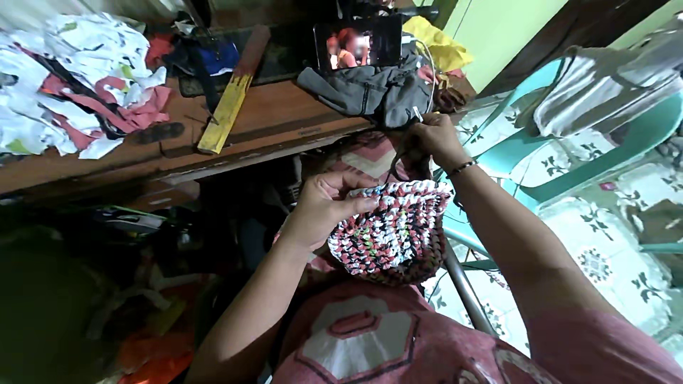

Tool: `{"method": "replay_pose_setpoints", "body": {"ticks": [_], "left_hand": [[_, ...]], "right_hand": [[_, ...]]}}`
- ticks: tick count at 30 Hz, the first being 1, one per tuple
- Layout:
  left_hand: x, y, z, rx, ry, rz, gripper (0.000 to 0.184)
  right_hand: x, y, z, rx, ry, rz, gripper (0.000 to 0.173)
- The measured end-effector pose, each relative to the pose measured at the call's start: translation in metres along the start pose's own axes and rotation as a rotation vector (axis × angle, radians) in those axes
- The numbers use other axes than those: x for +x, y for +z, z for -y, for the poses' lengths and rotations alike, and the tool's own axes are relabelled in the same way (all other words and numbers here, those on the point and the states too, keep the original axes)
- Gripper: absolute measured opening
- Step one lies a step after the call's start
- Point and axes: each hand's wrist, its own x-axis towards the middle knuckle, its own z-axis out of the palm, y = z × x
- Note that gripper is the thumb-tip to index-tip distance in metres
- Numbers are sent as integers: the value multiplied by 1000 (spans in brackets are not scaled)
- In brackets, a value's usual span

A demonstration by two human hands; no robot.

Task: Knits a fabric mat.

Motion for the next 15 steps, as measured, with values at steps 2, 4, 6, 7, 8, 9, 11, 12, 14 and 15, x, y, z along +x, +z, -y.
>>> {"method": "replay_pose_setpoints", "body": {"ticks": [2, 4, 6, 7, 8, 9, 11, 12, 14, 15], "left_hand": [[2, -1, 1, 18, 2, -49, 20], [3, -5, 1, 68, 21, -107, 20], [3, -9, 3, 110, 18, -157, 20], [4, -11, 4, 133, 15, -174, 20], [4, -13, 6, 154, 15, -187, 20], [4, -14, 7, 173, 13, -200, 20], [4, -17, 9, 196, 8, -208, 26], [5, -18, 10, 208, 15, -210, 27], [5, -18, 11, 241, 35, -228, 24], [5, -18, 12, 246, 41, -229, 22]], "right_hand": [[3, 1, -1, -163, -46, 37, 18], [-3, 0, 5, -180, -97, 135, 24], [-18, -5, 11, 47, -161, 224, 30], [-26, -7, 13, 205, -188, 276, 29], [-35, -8, 15, 337, -203, 326, 25], [-42, -9, 15, 424, -218, 372, 23], [-50, -9, 12, 487, -278, 455, 20], [-52, -8, 10, 488, -302, 473, 21], [-53, -7, 6, 502, -316, 497, 29], [-54, -6, 6, 509, -313, 513, 30]]}}
